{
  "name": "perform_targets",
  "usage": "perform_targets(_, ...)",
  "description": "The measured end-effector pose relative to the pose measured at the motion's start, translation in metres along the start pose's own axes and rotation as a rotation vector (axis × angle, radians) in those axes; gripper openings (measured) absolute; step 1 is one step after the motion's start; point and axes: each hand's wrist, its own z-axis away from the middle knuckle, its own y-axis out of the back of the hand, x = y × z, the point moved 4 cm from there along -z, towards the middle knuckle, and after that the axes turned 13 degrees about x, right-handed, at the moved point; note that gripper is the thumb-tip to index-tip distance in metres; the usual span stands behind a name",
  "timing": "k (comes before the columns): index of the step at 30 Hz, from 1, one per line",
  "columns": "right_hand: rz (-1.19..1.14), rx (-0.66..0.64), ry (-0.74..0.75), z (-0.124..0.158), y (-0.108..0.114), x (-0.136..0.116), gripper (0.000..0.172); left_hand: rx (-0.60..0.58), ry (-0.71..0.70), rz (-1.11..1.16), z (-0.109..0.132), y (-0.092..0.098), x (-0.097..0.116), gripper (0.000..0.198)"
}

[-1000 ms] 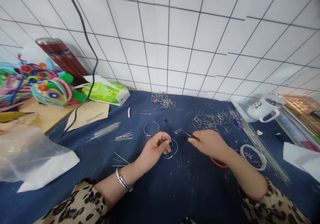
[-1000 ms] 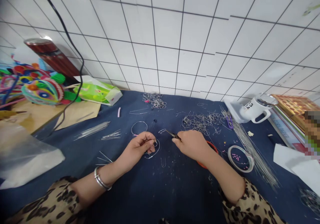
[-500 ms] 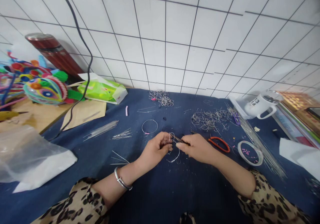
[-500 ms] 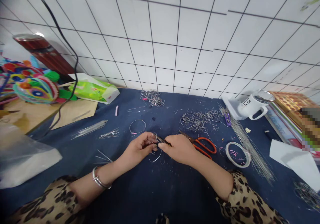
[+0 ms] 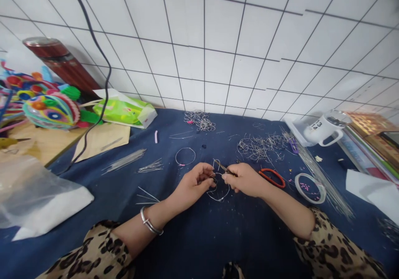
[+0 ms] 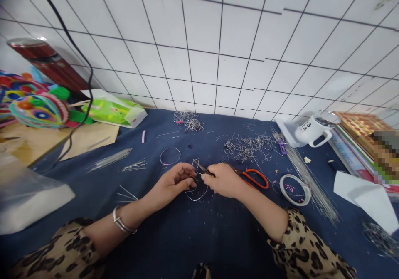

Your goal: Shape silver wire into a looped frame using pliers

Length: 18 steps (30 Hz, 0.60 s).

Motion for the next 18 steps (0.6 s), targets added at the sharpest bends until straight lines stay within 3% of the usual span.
perform_targets(8,-0.170,0.026,-0.075,-0.0053,-0.0013,0.0058,0.025,-0.034,-0.051,-0.028,0.0049,-0.0026,0.0057,0.041)
perform_targets(13,-0.177,0.045,-0.058,-0.0048,-0.0027,0.0050,0.024,-0.062,-0.030,0.056,0.0058,-0.0047,0.0051,0.051)
perform_targets(18,-0.119,0.074,0.004,-0.0033,-0.0021,0.0050,0.025,-0.085,0.035,0.148,0.0052,-0.0037,0.0075,0.048)
